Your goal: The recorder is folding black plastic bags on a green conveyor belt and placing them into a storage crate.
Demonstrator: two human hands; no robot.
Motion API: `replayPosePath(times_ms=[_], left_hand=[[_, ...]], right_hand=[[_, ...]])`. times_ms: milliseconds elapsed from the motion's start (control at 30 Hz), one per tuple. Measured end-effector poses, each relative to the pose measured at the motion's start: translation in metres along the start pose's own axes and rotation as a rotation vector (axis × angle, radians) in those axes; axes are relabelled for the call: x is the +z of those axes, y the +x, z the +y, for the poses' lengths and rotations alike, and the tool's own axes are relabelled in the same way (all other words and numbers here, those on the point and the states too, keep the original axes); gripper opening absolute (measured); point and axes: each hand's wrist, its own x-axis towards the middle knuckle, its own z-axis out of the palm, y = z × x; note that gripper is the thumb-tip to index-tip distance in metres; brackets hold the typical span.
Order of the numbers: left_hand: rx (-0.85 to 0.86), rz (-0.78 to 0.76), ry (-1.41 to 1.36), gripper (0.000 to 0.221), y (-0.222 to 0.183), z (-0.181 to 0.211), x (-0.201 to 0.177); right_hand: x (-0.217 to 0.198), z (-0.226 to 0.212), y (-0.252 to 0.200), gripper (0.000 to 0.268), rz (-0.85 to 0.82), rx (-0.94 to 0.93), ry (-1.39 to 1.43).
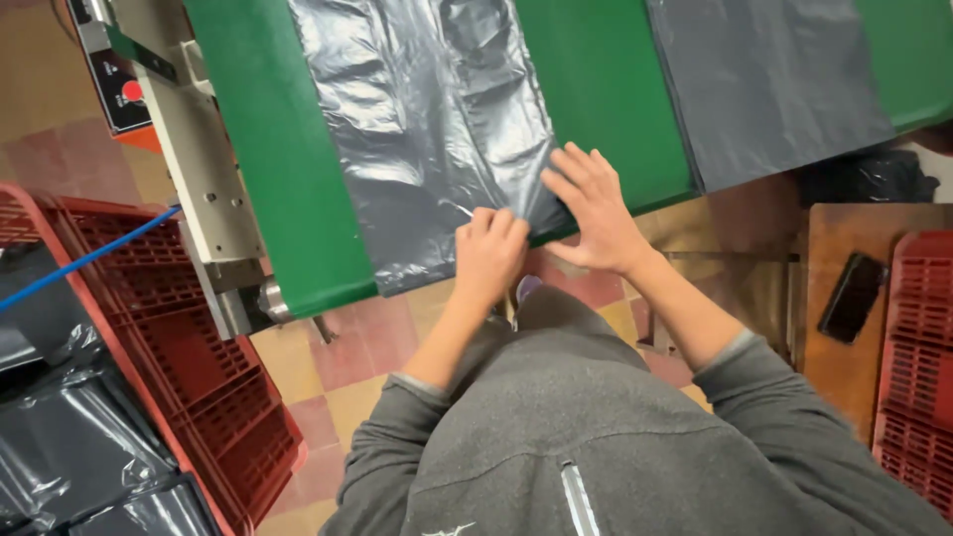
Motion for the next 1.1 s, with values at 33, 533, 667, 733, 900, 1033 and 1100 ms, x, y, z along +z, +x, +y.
replayPosePath(times_ms=[33, 533, 667, 733, 900, 1033, 1100], left_hand=[[-0.004, -0.002, 0.003, 0.015, -0.003, 0.003, -0.008], [-0.445, -0.416, -0.643, 0.017, 0.057, -0.12, -0.133], [-0.537, 0.021, -0.799, 0.013, 0.161, -0.213, -0.078], [-0.622, 0.127, -0.792, 0.013, 0.201, -0.258, -0.042], [-0.605, 0.234, -0.361, 0.021, 0.244, -0.343, 0.047], [-0.66, 0.164, -0.225, 0.024, 0.253, -0.339, 0.055], [-0.708, 0.125, -0.176, 0.025, 0.252, -0.336, 0.054]], right_hand=[[0.001, 0.0, -0.002, 0.081, -0.002, -0.001, 0.004], [-0.042, 0.113, 0.032, 0.032, -0.286, 0.563, 0.514], [-0.008, 0.186, 0.152, 0.038, -0.041, 0.483, 0.776], [0.019, 0.222, 0.205, 0.038, -0.001, 0.467, 0.876], [0.094, 0.301, 0.283, 0.038, -0.007, 0.514, 0.721], [0.101, 0.306, 0.31, 0.047, -0.064, 0.302, 0.19], [0.098, 0.296, 0.324, 0.056, -0.105, 0.042, 0.003]])
